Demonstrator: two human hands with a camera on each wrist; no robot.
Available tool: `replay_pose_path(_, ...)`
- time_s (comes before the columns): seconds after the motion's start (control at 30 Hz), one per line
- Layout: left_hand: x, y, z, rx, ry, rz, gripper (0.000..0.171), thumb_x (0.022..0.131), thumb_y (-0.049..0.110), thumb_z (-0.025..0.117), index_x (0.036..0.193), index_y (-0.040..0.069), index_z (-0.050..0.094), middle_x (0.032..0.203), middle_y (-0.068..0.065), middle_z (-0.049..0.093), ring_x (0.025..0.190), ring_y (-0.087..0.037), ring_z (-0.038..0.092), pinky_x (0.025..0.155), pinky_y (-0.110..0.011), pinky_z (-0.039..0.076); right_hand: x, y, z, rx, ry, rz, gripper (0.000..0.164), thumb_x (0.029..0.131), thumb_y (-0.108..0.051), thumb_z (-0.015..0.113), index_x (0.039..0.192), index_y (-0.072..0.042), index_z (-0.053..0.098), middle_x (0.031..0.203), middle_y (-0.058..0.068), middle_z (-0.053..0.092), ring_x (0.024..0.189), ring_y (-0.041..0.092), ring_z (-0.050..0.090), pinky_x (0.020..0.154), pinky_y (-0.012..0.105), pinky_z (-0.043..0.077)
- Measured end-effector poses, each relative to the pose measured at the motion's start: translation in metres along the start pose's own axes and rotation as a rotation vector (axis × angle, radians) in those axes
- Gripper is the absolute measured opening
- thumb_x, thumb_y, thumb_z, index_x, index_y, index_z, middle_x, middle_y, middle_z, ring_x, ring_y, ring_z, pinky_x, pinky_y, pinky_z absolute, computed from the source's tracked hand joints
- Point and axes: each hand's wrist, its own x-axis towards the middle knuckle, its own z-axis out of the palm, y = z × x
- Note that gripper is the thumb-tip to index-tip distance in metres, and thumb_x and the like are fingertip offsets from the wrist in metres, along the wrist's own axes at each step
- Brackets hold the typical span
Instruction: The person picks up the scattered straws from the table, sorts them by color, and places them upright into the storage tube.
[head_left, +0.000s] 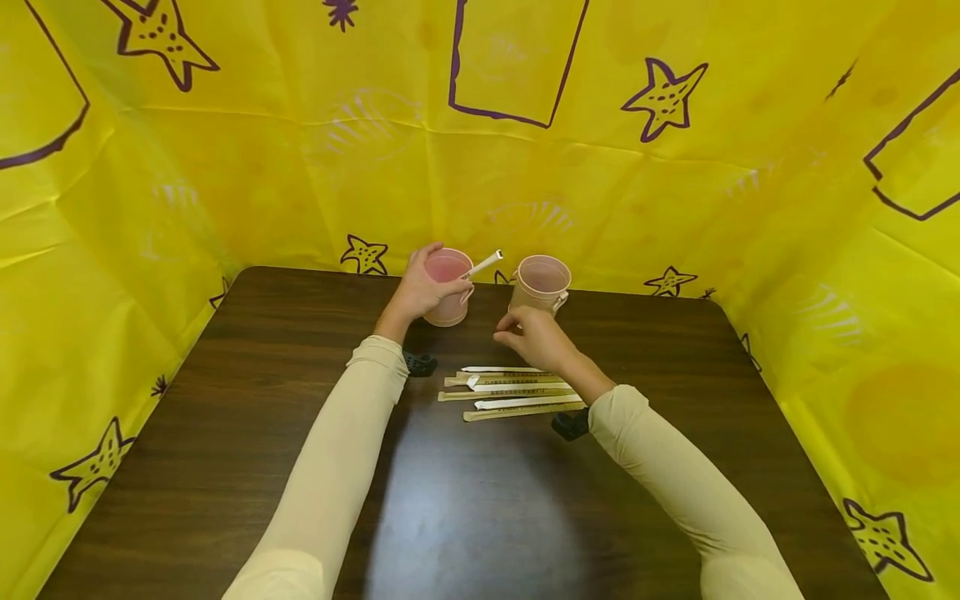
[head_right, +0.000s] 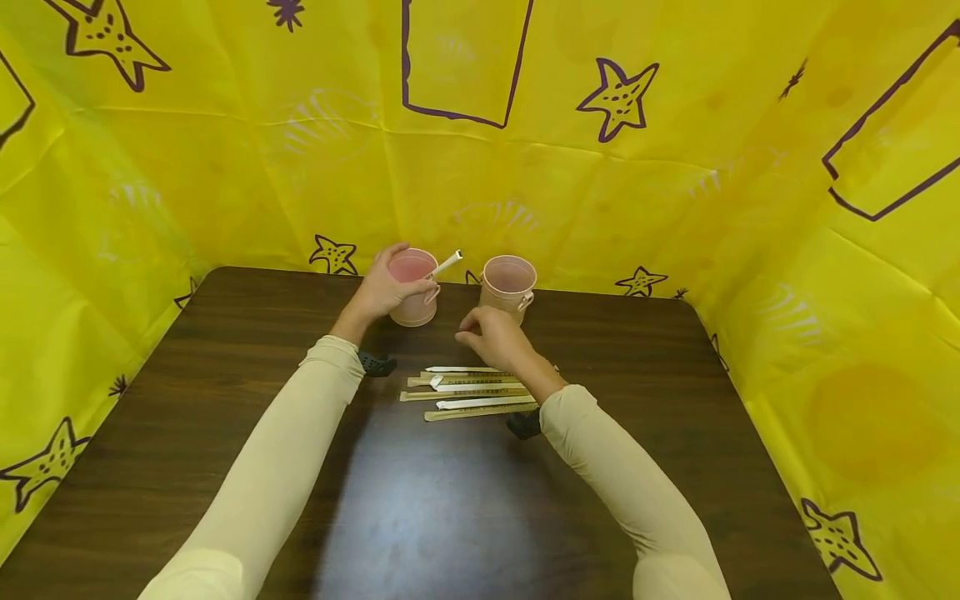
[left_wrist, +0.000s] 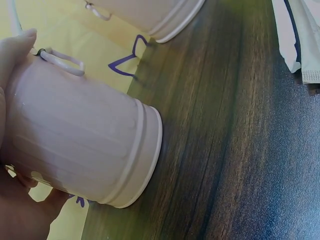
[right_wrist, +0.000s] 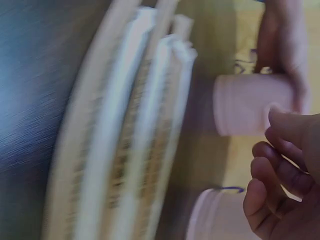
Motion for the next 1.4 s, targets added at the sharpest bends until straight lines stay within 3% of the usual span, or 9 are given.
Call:
replay_pose_path(0.23, 0.001, 0.0, 0.0, -0.015, 0.011, 0.004, 0.101, 0.075, 0.032, 0.092, 0.156, 0.014, 0.035, 0.152, -0.017, 0.036, 0.134, -0.035, 0.047, 0.116, -0.051, 0.039, -0.017, 0.02, 0.016, -0.015, -0.108, 0.035, 0.018, 0.094, -0.022, 0.075, 0.102, -0.007, 0.077, 0.096, 0.006, 0.077, 0.089, 0.019, 0.069, 0.084, 0.038, 0.057)
replay_pose_path(0.4, 0.002, -0.002, 0.002, -0.015, 0.018, 0.006, 0.101, 0.075, 0.033, 0.092, 0.156, 0.014, 0.036, 0.152, -0.017, 0.036, 0.134, -0.034, 0.047, 0.117, -0.05, 0.039, -0.024, 0.029, 0.022, -0.034, -0.136, 0.025, 0.019, 0.094, -0.021, 0.075, 0.105, -0.006, 0.077, 0.097, 0.006, 0.076, 0.089, 0.019, 0.068, 0.082, 0.036, 0.057)
replay_pose_path(0.7, 0.002, -0.001, 0.005, -0.002, 0.013, 0.005, 0.1, 0.075, 0.033, 0.092, 0.156, 0.014, 0.036, 0.154, -0.017, 0.036, 0.135, -0.035, 0.047, 0.117, -0.05, 0.038, -0.033, 0.036, 0.03, -0.073, -0.118, -0.009, 0.013, 0.093, -0.017, 0.074, 0.102, -0.007, 0.076, 0.097, 0.008, 0.067, 0.09, 0.021, 0.063, 0.082, 0.036, 0.053)
replay_pose_path(1.0, 0.004, -0.004, 0.003, 0.017, 0.018, 0.014, 0.101, 0.075, 0.037, 0.091, 0.156, 0.015, 0.036, 0.152, -0.017, 0.037, 0.134, -0.034, 0.048, 0.116, -0.051, 0.04, -0.033, 0.036, 0.032, -0.057, -0.088, -0.049, 0.007, 0.091, -0.012, 0.076, 0.094, -0.007, 0.072, 0.092, 0.008, 0.068, 0.086, 0.02, 0.063, 0.081, 0.036, 0.053)
replay_pose_path(1.23, 0.004, -0.003, 0.003, 0.014, 0.02, 0.01, 0.1, 0.075, 0.036, 0.092, 0.156, 0.015, 0.036, 0.153, -0.017, 0.036, 0.134, -0.035, 0.048, 0.116, -0.051, 0.039, -0.029, 0.036, 0.024, -0.019, -0.088, -0.031, 0.007, 0.094, -0.013, 0.073, 0.095, -0.009, 0.069, 0.091, 0.005, 0.071, 0.084, 0.017, 0.064, 0.08, 0.036, 0.054)
replay_pose_path(1.4, 0.004, -0.002, 0.003, 0.004, 0.017, 0.006, 0.101, 0.075, 0.035, 0.092, 0.156, 0.015, 0.036, 0.153, -0.017, 0.036, 0.135, -0.035, 0.047, 0.117, -0.05, 0.039, -0.026, 0.031, 0.012, 0.033, -0.014, -0.055, 0.009, 0.096, -0.011, 0.071, 0.102, -0.006, 0.07, 0.096, 0.009, 0.071, 0.089, 0.021, 0.065, 0.082, 0.039, 0.055)
